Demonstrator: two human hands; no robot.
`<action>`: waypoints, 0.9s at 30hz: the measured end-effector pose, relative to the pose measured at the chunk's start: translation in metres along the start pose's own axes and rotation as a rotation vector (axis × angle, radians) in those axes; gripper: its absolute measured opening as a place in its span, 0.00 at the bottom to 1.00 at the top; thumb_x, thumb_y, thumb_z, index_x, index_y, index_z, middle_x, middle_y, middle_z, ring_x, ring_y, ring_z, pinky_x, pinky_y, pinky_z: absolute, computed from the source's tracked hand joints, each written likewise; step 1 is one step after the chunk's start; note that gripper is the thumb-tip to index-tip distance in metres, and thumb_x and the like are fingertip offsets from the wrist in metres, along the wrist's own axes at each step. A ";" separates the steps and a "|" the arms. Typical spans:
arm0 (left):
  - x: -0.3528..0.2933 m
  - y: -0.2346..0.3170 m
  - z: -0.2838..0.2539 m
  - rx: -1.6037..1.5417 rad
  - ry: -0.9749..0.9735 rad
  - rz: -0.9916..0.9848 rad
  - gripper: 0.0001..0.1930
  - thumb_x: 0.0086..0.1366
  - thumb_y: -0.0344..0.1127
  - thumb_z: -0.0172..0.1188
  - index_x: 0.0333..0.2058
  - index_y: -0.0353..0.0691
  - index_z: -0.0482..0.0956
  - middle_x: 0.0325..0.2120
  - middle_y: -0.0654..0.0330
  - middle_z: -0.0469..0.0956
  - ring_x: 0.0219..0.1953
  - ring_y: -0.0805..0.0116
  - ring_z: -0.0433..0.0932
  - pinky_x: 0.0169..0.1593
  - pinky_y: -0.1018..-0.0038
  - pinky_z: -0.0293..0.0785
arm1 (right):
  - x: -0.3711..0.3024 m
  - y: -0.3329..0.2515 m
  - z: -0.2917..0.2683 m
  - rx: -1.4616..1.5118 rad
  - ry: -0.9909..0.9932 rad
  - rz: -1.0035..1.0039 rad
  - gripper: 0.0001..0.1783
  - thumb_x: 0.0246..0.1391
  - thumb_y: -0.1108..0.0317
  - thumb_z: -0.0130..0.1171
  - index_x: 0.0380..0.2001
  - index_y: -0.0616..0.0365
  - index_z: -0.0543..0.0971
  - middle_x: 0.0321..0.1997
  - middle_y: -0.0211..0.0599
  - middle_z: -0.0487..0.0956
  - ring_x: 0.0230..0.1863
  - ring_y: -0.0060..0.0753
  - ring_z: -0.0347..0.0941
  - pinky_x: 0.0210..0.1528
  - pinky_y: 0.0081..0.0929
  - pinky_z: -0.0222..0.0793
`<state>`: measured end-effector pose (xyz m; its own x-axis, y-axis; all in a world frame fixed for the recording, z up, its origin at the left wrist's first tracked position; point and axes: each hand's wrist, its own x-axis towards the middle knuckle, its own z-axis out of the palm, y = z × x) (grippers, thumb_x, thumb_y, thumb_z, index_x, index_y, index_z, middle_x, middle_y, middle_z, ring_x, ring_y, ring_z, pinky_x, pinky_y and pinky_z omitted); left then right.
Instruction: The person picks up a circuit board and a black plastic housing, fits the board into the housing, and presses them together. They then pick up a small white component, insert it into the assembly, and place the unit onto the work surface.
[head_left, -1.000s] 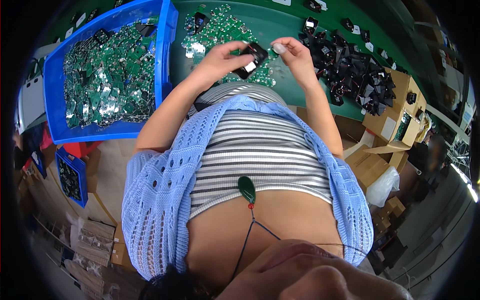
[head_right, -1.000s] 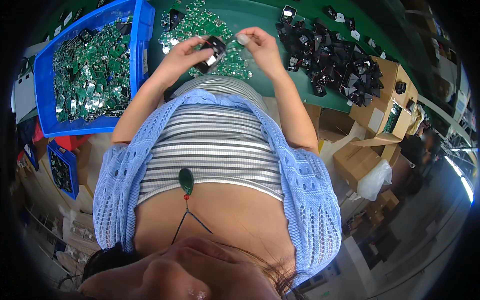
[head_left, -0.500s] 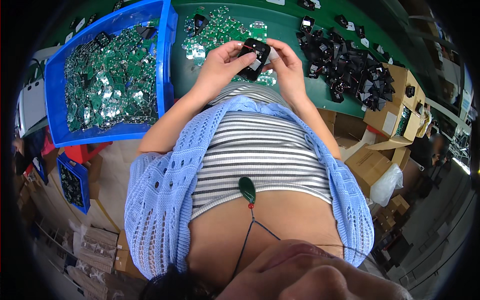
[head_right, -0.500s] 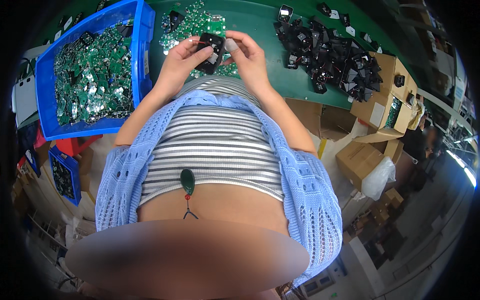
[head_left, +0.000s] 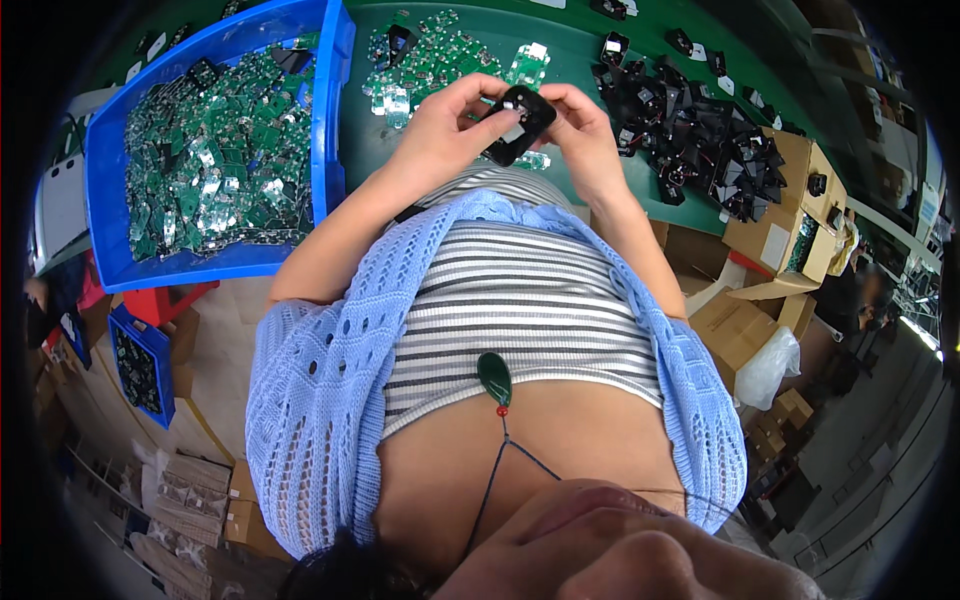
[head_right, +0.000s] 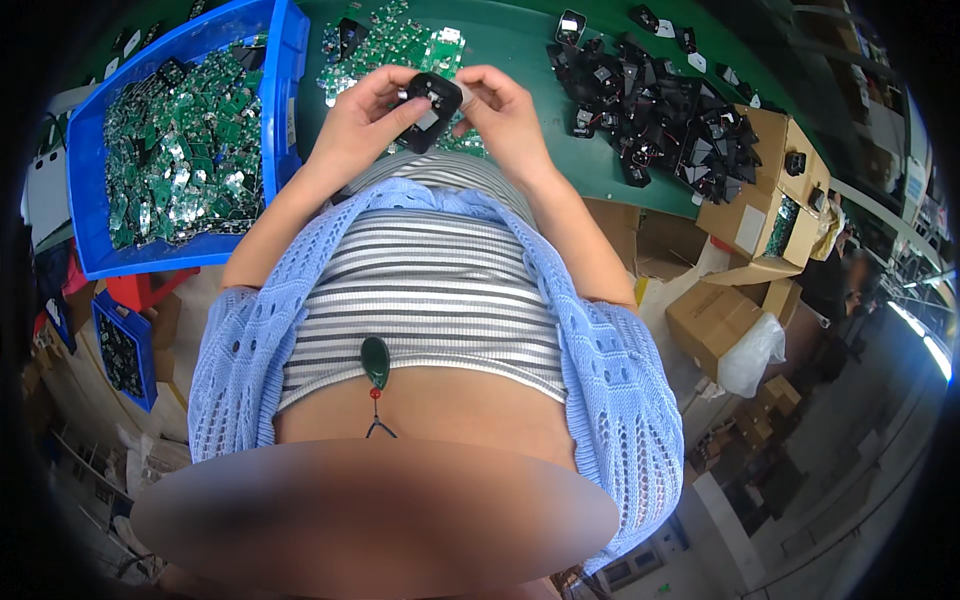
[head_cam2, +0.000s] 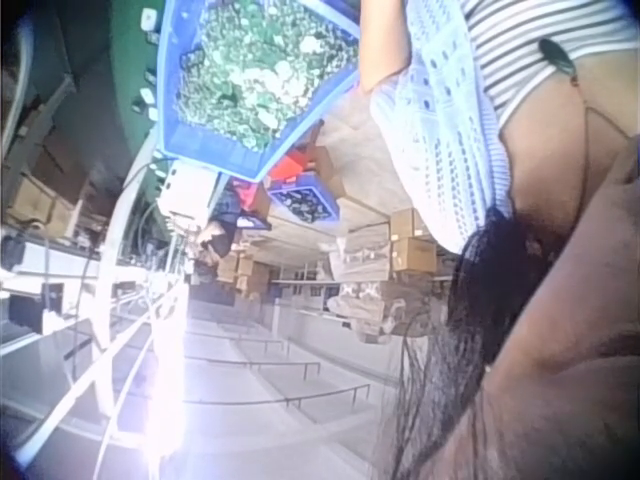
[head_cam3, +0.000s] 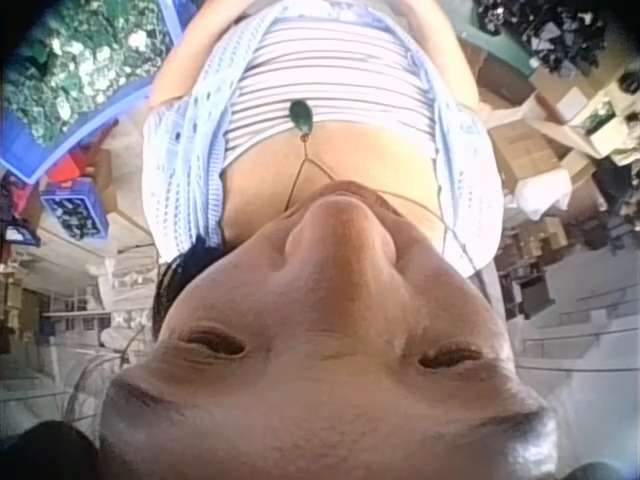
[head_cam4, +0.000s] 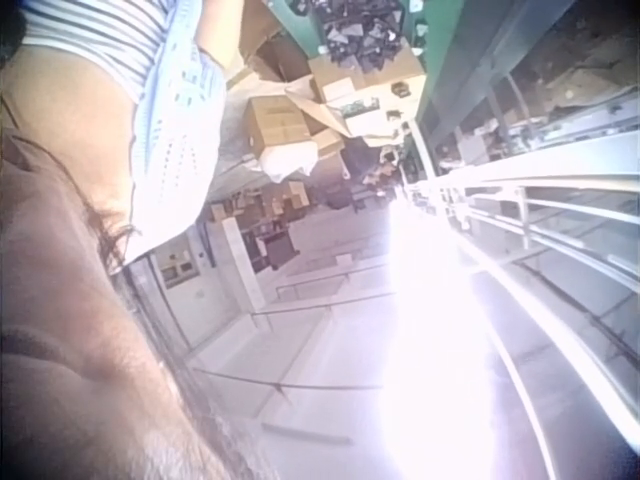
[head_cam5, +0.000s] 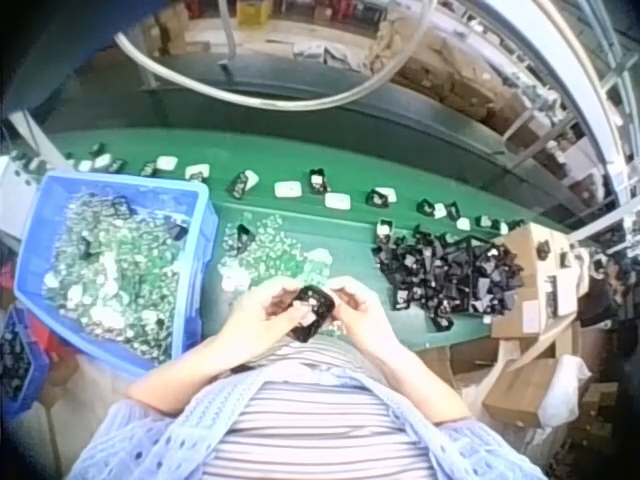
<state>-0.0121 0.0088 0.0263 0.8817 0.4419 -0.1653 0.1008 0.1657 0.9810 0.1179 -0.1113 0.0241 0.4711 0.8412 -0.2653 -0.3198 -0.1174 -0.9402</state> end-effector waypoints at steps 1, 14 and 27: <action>0.001 -0.002 0.001 0.000 0.003 -0.002 0.10 0.59 0.29 0.55 0.40 0.35 0.70 0.34 0.63 0.74 0.36 0.79 0.72 0.42 0.82 0.68 | 0.002 0.002 0.004 -0.043 0.086 -0.060 0.08 0.54 0.70 0.52 0.37 0.62 0.72 0.30 0.31 0.75 0.28 0.20 0.70 0.27 0.17 0.70; 0.010 -0.007 0.002 0.182 0.299 0.178 0.09 0.55 0.31 0.57 0.34 0.35 0.71 0.22 0.60 0.76 0.22 0.76 0.74 0.25 0.77 0.72 | -0.012 -0.040 0.030 -0.287 0.076 -0.506 0.19 0.53 0.74 0.52 0.47 0.63 0.61 0.31 0.35 0.73 0.29 0.19 0.68 0.32 0.15 0.66; 0.006 -0.002 0.002 0.213 0.337 0.177 0.11 0.53 0.31 0.58 0.35 0.35 0.71 0.24 0.56 0.77 0.25 0.69 0.77 0.29 0.76 0.73 | -0.005 -0.033 0.029 -0.314 0.083 -0.435 0.18 0.52 0.75 0.52 0.46 0.63 0.61 0.30 0.34 0.73 0.30 0.20 0.70 0.32 0.15 0.66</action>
<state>-0.0058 0.0093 0.0236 0.6981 0.7158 0.0177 0.0857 -0.1081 0.9904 0.1018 -0.0966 0.0626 0.5729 0.8041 0.1586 0.1747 0.0692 -0.9822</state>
